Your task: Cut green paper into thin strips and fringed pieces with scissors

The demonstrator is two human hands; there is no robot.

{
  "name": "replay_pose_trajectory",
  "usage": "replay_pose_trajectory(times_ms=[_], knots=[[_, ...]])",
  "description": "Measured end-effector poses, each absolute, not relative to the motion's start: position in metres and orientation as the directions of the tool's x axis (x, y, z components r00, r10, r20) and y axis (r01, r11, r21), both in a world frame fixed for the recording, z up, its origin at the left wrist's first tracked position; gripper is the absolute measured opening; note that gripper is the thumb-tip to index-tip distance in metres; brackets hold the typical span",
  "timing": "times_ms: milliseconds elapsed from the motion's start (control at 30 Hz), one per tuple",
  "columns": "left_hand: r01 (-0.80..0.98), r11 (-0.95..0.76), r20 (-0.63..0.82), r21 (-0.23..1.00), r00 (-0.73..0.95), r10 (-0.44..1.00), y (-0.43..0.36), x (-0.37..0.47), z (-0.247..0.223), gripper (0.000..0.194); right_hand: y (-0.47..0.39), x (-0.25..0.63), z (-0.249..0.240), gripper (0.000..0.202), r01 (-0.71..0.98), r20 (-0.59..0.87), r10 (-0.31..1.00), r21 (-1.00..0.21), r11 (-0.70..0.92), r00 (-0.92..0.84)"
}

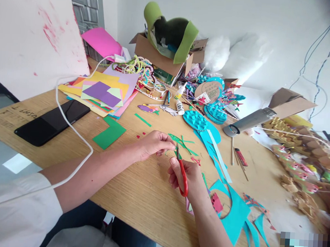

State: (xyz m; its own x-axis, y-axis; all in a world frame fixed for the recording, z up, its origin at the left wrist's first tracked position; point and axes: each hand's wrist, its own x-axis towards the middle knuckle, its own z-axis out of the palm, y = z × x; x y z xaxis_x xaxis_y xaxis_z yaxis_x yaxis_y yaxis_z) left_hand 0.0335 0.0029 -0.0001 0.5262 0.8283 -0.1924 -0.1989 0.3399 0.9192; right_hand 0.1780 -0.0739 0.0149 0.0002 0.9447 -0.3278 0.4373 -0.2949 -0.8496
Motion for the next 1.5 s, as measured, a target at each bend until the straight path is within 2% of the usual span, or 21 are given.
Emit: replay_pose_trajectory(times_ms=[1500], knots=[[-0.158,0.3,-0.181,0.941,0.515,0.838,0.0033,0.0336,-0.0017,0.015,-0.0734,0.1771,0.016,0.051,0.44,-0.341,0.94,-0.839,-0.319,0.03]])
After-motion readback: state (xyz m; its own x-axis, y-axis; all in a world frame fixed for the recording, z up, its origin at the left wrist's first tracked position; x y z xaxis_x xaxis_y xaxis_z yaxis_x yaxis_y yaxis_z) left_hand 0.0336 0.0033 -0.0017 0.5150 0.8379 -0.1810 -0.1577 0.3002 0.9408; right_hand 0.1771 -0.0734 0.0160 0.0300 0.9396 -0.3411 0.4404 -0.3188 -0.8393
